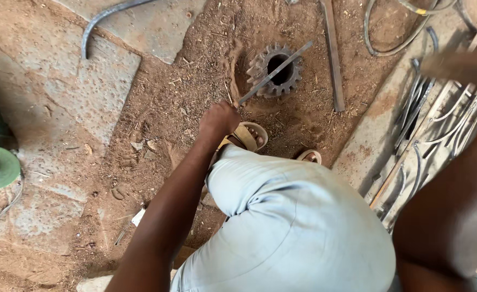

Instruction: The person crouches on the workshop floor and bends a flat metal strap by hand, fitting it around a toothed metal die set into the ground. They reposition the strap repeatedly and strike it with a hammer to set the curve, checking the bend against the die as they work.

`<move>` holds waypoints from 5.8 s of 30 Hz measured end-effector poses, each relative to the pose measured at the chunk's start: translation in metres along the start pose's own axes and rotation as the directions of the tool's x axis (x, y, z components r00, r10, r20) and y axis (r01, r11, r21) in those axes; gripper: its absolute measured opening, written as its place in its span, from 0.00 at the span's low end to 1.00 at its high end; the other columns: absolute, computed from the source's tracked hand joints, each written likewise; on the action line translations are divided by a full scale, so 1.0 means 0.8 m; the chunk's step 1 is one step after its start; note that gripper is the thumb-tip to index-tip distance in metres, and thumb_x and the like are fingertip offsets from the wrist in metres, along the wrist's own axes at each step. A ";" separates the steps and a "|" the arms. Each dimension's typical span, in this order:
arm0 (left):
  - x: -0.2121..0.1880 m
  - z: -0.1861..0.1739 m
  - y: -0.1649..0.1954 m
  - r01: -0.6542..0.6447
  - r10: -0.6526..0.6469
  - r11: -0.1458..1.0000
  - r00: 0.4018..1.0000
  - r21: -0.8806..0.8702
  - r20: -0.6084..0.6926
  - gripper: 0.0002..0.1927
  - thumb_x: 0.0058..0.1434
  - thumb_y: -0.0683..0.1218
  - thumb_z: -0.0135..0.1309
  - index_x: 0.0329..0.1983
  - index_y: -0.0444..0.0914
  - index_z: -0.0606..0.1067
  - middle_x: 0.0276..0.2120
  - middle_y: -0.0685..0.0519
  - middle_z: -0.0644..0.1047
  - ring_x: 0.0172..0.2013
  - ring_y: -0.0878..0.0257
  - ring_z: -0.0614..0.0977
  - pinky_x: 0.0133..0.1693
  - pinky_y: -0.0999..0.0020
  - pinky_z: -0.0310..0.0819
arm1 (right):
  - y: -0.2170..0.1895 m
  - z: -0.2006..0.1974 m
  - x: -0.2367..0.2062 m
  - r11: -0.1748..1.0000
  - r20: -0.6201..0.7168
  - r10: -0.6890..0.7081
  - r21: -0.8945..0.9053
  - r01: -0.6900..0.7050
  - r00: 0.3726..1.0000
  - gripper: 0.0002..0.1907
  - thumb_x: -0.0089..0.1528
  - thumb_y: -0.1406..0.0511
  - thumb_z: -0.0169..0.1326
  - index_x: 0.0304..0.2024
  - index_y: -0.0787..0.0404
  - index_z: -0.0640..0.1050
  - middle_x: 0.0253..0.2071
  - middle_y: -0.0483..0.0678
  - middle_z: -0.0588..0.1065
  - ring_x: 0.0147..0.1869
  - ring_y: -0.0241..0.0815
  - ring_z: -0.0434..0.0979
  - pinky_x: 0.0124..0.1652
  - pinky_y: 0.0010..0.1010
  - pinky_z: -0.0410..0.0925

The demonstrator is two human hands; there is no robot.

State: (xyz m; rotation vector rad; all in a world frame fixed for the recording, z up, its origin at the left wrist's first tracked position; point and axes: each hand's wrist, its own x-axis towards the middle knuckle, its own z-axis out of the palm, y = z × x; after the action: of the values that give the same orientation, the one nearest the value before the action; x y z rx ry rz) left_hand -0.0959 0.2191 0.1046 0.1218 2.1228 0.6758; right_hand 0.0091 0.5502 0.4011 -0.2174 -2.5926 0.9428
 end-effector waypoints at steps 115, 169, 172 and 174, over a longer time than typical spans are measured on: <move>0.002 -0.039 -0.037 -0.065 0.061 0.960 0.998 0.271 0.023 0.32 0.72 0.61 0.35 0.53 0.30 0.77 0.54 0.31 0.76 0.57 0.37 0.76 0.61 0.46 0.68 | 0.083 0.302 -0.157 0.610 0.349 0.643 0.306 -0.731 0.682 0.18 0.70 0.52 0.48 0.50 0.58 0.69 0.23 0.44 0.70 0.21 0.34 0.70 0.23 0.31 0.68; 0.120 -0.084 0.036 -0.361 0.306 0.876 0.929 0.320 0.209 0.29 0.76 0.61 0.38 0.49 0.35 0.79 0.44 0.42 0.81 0.41 0.53 0.78 0.50 0.51 0.75 | 0.057 0.280 -0.069 0.798 0.384 0.591 -0.151 -0.583 0.710 0.28 0.77 0.47 0.44 0.50 0.68 0.69 0.29 0.50 0.72 0.26 0.40 0.74 0.27 0.35 0.72; 0.120 -0.079 0.026 -0.305 0.256 0.909 0.946 0.283 0.197 0.23 0.72 0.57 0.39 0.53 0.39 0.79 0.48 0.42 0.81 0.45 0.53 0.81 0.51 0.51 0.76 | 0.068 0.240 -0.049 0.694 0.362 0.672 -0.005 -0.720 0.645 0.30 0.75 0.45 0.44 0.47 0.68 0.70 0.27 0.50 0.72 0.25 0.40 0.74 0.26 0.36 0.71; 0.106 -0.074 0.019 -0.254 0.218 0.942 0.960 0.218 0.176 0.23 0.72 0.57 0.39 0.55 0.40 0.78 0.52 0.41 0.78 0.49 0.52 0.80 0.53 0.50 0.73 | 0.053 0.209 -0.051 0.727 0.270 0.627 0.133 -0.674 0.730 0.25 0.74 0.47 0.46 0.49 0.64 0.69 0.29 0.48 0.74 0.26 0.36 0.76 0.27 0.33 0.73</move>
State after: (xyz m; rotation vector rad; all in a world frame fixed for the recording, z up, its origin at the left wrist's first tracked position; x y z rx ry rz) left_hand -0.1961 0.2344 0.0784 0.5517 2.0540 0.5273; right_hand -0.0184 0.4735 0.2439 -1.0908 -2.5826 1.5581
